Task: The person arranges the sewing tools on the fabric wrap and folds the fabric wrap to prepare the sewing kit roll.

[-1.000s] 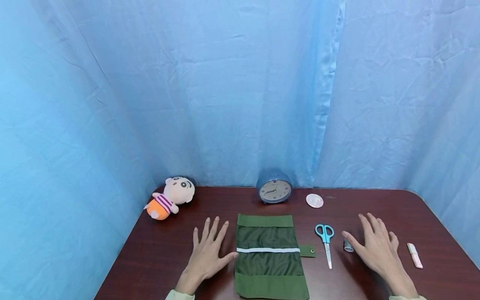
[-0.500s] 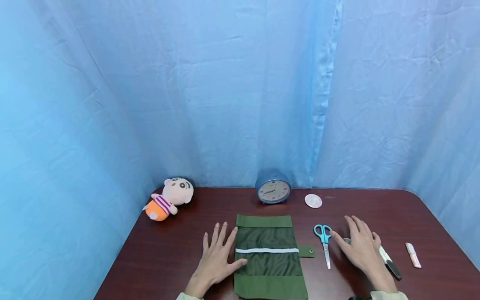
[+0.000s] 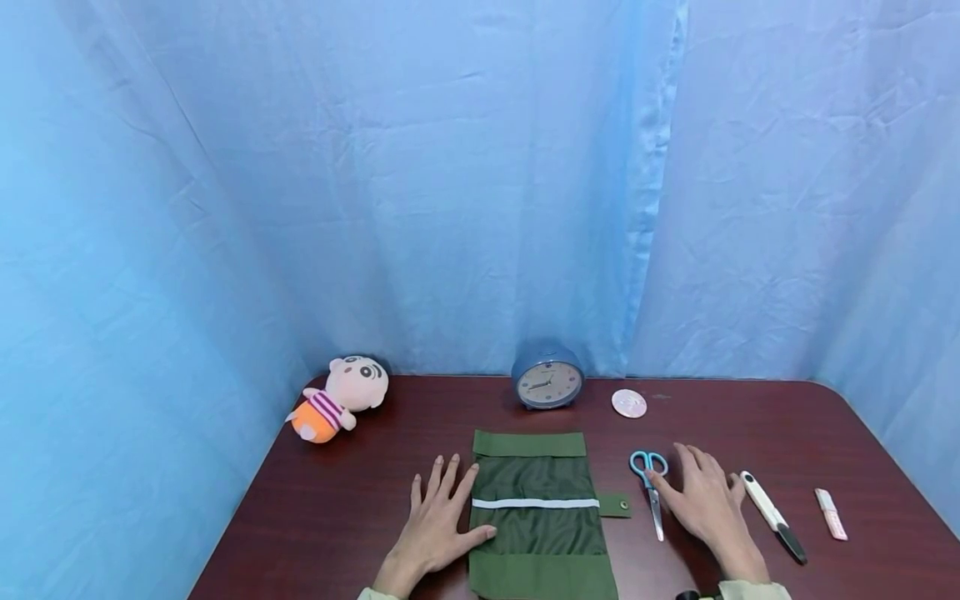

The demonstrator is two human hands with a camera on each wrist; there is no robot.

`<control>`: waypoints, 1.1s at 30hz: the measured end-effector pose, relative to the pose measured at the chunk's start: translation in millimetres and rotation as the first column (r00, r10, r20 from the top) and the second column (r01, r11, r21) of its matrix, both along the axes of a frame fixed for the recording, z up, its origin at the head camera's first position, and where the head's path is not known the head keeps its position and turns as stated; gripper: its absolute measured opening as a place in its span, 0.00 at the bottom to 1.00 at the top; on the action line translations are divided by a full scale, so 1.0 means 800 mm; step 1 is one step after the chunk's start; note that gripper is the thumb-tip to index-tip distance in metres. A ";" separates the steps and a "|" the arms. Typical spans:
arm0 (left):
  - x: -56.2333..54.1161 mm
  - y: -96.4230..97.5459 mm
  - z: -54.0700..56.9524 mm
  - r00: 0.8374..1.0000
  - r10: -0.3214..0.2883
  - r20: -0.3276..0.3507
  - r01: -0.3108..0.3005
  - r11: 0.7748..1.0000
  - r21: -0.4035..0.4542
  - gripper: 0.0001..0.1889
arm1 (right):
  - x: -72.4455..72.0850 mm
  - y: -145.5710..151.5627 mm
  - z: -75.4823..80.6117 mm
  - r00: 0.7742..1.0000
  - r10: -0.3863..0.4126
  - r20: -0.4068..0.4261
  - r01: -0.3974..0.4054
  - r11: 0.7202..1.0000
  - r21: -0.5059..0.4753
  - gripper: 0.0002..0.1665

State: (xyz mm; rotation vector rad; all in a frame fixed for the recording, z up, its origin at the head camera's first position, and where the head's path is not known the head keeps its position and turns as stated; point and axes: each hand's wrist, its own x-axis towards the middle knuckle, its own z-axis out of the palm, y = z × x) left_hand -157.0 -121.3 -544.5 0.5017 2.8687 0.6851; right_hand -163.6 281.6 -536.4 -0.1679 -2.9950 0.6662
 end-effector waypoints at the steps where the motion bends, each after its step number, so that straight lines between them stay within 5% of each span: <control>1: 0.000 0.000 -0.001 1.000 0.002 0.010 -0.002 1.000 0.002 0.47 | 0.000 -0.001 -0.001 1.000 0.000 -0.001 0.000 1.000 -0.001 0.50; 11: -0.001 -0.004 -0.011 0.999 -0.003 0.038 0.002 1.000 0.002 0.46 | -0.001 -0.004 -0.002 0.999 0.008 0.031 -0.008 1.000 0.020 0.49; 33: 0.001 -0.002 -0.019 1.000 -0.002 -0.015 0.002 0.999 -0.048 0.44 | -0.004 -0.011 -0.005 0.999 -0.027 0.037 0.026 0.999 0.025 0.42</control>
